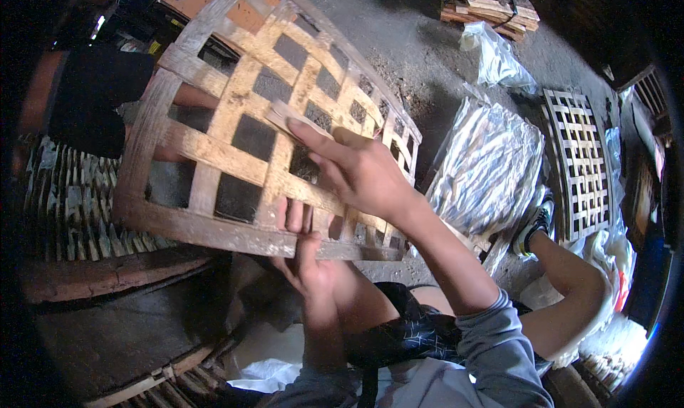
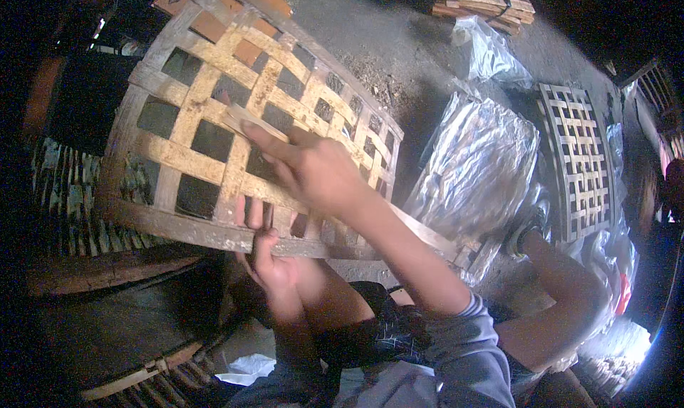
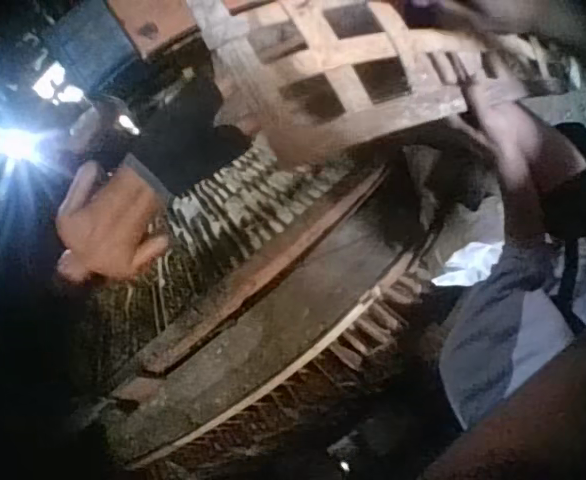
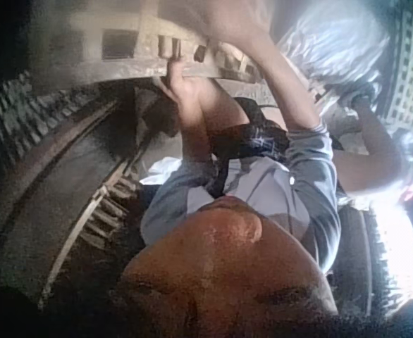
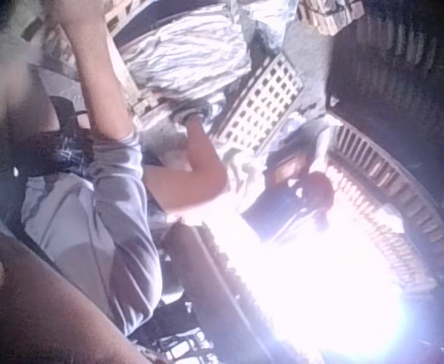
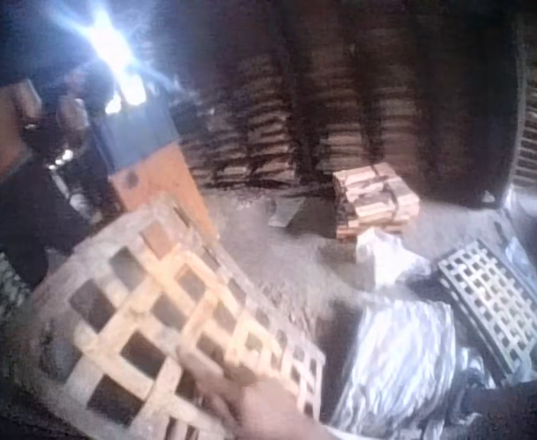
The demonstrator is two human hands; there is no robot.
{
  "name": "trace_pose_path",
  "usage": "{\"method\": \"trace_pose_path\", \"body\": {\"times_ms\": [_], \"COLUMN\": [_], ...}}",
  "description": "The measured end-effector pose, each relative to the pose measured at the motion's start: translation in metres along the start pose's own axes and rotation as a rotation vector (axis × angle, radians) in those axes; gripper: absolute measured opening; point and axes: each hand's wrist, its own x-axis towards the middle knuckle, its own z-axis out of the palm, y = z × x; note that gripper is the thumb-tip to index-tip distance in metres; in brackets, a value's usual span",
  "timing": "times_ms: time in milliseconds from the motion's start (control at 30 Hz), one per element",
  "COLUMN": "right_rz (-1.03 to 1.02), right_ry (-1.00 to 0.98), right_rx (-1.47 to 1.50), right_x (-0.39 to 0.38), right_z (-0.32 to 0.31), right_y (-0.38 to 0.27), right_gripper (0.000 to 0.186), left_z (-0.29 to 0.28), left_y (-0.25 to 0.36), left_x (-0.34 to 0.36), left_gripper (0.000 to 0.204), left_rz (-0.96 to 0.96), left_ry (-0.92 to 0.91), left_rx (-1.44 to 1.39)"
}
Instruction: The person sits on the floor and uses a small wooden stick to scrape and pry at the surface of a wooden lattice panel. They repeatedly scrape different areas, flip the panel, and continue scraping. The person also wraps the panel in plastic and later unwraps it to resume scraping.
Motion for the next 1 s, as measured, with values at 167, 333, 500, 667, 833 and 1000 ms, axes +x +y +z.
{"method": "trace_pose_path", "body": {"times_ms": [167, 333, 500, 667, 833, 1000], "right_rz": [0.002, 0.079, 0.140, 0.257, 0.455, 0.635], "right_ry": [-0.066, -0.189, -0.121, -0.009, 0.041, -0.018], "right_rx": [-0.079, -0.135, -0.119, 0.058, 0.371, 0.508], "right_x": [0.007, -0.069, -0.044, -0.018, -0.031, -0.001], "right_z": [-0.011, -0.034, -0.027, -0.017, -0.010, -0.011], "right_y": [-0.002, 0.031, 0.014, -0.010, -0.038, -0.027], "right_gripper": [0.053, 0.058, 0.058, 0.048, 0.046, 0.048], "left_z": [-0.005, -0.013, -0.012, 0.006, -0.009, 0.005], "left_y": [-0.004, -0.004, -0.004, -0.006, -0.028, -0.020], "left_x": [-0.003, 0.003, -0.001, -0.014, -0.020, -0.025], "left_gripper": [0.080, 0.082, 0.082, 0.081, 0.081, 0.079], "left_rz": [-0.006, -0.023, -0.041, -0.005, 0.167, 0.112], "left_ry": [-0.001, -0.090, -0.089, -0.055, -0.094, -0.034], "left_rx": [-0.086, -0.080, -0.012, 0.077, 0.255, 0.291]}}
